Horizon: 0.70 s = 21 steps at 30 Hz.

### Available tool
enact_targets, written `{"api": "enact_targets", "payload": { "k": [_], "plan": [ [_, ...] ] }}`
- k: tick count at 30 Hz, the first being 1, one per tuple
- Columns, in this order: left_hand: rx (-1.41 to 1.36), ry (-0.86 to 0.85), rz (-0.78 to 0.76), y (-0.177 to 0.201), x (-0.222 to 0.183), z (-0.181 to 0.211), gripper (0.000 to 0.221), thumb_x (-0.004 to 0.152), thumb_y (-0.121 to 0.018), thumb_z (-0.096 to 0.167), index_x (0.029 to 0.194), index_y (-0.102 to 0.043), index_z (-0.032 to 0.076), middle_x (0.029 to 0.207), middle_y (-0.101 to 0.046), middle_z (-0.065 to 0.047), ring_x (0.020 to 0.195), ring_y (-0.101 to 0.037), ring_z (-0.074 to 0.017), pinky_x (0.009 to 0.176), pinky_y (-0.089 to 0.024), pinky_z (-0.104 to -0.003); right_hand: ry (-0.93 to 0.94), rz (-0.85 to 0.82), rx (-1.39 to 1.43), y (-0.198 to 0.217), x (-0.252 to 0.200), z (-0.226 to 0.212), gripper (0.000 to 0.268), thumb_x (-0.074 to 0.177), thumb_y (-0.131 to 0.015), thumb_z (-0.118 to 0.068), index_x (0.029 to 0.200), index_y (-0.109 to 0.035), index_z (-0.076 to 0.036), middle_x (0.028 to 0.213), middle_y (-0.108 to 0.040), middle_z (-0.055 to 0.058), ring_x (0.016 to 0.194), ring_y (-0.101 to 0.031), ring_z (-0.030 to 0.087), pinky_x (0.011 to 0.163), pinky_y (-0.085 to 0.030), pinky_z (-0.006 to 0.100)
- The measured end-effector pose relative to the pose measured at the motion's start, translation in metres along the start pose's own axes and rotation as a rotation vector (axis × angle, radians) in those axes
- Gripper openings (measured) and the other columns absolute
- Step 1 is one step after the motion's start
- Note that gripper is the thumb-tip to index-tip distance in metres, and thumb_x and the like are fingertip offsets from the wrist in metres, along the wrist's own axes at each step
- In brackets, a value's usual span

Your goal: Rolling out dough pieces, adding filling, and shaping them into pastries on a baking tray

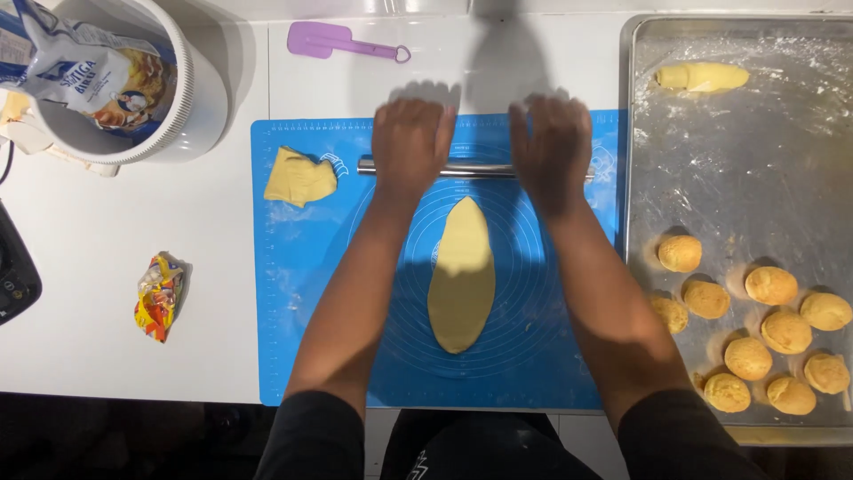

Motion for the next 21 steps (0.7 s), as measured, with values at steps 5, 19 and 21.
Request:
{"api": "enact_targets", "payload": {
  "k": [5,19,21],
  "plan": [
    [-0.007,0.016,-0.513,0.057,-0.053,0.027,0.047,0.112,-0.035,0.044,0.150,-0.045,0.018,0.156,-0.044,-0.009,0.150,-0.034,-0.0274,0.123,-0.018,-0.052,0.085,-0.391,0.108,0.028,-0.060,-0.014,0.056,0.111,-0.036,-0.050,0.152,-0.053,-0.015,0.148,-0.057,0.014,0.140,-0.051,0.035,0.114,-0.033,0.055],
    [0.490,0.166,0.402,0.266,-0.211,-0.146,0.075,0.104,-0.049,0.063,0.135,-0.063,-0.003,0.121,-0.061,-0.020,0.108,-0.062,-0.0377,0.095,-0.050,-0.049,0.136,0.059,0.417,0.175,-0.143,-0.096,0.061,0.109,-0.055,-0.033,0.146,-0.054,0.016,0.147,-0.053,0.036,0.137,-0.050,0.054,0.113,-0.036,0.064],
    [0.316,0.673,-0.047,0.304,-0.246,-0.185,0.129,0.071,-0.100,0.050,0.153,-0.023,-0.014,0.142,-0.037,-0.042,0.132,-0.042,-0.0617,0.103,-0.046,-0.070,0.072,0.028,0.397,0.189,-0.176,-0.126,0.065,0.105,-0.053,-0.039,0.136,-0.062,0.018,0.135,-0.059,0.033,0.119,-0.062,0.054,0.103,-0.050,0.060]
  ]
}}
Point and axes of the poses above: each hand's wrist, its own x-axis towards the middle knuckle, its own y-axis out of the back of the hand, z = x × y, the point moved 1 cm from there along x, towards the middle knuckle
